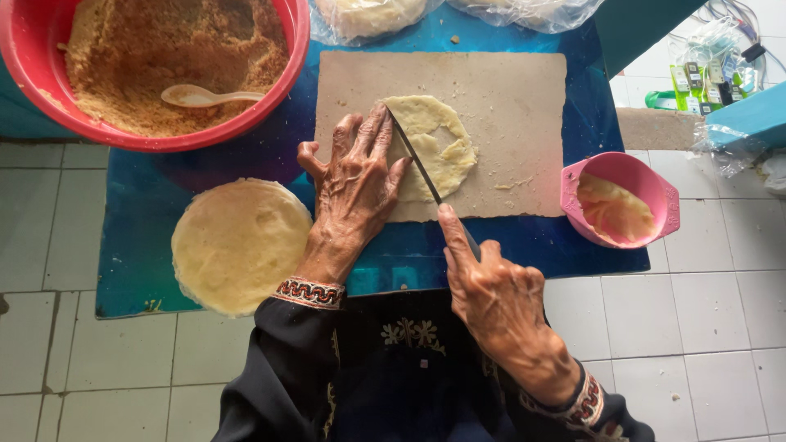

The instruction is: The person cuts a stack of thin round dough sheets into wedge pieces with a knife on a board, folds and gathers the cut pieces, and places them into a clear plastic bag. The person then takes out another dough sheet, folds it, and continues cutting it into pieces on the board.

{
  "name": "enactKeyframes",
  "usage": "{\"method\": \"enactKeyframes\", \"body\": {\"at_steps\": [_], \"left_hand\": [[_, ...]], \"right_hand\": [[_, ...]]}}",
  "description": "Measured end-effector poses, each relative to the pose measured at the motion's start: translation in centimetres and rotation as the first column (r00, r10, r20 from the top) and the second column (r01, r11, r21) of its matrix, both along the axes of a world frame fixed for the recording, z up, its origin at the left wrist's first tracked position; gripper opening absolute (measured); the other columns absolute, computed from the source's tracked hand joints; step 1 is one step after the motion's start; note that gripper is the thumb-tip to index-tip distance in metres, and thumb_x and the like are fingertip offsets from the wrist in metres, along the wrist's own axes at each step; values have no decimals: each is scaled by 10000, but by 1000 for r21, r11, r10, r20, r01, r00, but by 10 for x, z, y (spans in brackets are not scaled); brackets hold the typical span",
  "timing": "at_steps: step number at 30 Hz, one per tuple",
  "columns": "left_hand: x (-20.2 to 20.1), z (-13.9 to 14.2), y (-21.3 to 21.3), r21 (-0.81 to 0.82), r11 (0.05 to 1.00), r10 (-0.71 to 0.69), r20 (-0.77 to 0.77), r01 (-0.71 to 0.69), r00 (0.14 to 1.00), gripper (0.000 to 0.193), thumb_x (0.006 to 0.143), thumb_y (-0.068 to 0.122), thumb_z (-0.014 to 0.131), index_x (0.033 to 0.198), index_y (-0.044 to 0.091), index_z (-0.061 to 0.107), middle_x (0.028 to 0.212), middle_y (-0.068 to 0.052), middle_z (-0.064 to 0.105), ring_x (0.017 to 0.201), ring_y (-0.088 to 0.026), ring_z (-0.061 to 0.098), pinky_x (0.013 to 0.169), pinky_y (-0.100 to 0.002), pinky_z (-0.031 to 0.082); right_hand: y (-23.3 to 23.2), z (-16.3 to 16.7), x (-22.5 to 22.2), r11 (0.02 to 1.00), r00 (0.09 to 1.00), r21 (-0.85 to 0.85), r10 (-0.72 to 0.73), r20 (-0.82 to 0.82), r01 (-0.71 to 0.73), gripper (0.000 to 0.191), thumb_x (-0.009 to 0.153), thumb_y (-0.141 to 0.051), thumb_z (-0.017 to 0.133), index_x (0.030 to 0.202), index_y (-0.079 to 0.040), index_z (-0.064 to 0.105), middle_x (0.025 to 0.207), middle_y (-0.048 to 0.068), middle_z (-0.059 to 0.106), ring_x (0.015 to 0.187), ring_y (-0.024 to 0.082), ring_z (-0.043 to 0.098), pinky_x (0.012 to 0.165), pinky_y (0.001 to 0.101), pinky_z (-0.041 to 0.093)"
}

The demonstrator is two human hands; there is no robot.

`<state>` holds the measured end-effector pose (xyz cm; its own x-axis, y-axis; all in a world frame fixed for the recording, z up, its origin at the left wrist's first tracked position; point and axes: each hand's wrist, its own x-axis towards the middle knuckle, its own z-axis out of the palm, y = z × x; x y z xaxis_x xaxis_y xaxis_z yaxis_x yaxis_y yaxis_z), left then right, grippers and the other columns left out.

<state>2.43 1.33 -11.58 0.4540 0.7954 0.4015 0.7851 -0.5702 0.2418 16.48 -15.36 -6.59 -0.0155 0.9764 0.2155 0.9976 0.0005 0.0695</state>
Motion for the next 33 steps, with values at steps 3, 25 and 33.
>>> {"method": "enactKeyframes", "body": {"at_steps": [3, 25, 33], "left_hand": [[1, -2, 0, -21, 1000, 8, 8, -8, 1000, 605, 926, 410, 669, 1448, 119, 572, 1543, -2, 503, 1352, -218, 419, 974, -667, 229], [-4, 0, 1, -47, 998, -21, 164, 29, 986, 720, 870, 398, 708, 1483, 69, 524, 1528, -93, 507, 1384, -227, 409, 1016, -600, 210], [-6, 3, 1, -65, 998, -1, 135, 10, 991, 760, 855, 416, 736, 1477, 49, 499, 1478, -91, 527, 1394, -253, 411, 1035, -586, 213]], "right_hand": [[-18, 1, 1, 1000, 1000, -23, -6, -23, 5, 595, 952, -274, 669, 1517, -246, 483, 627, 100, 596, 356, 207, 567, 319, 352, 428], [-129, 33, 44, 987, 893, -158, -107, -438, 40, 671, 847, -141, 710, 1486, -223, 523, 884, 107, 742, 642, 265, 716, 576, 366, 587], [-80, 22, 36, 996, 843, -67, -79, -532, 52, 606, 869, -99, 711, 1446, -181, 545, 1101, 166, 749, 854, 326, 756, 648, 358, 614]]}}
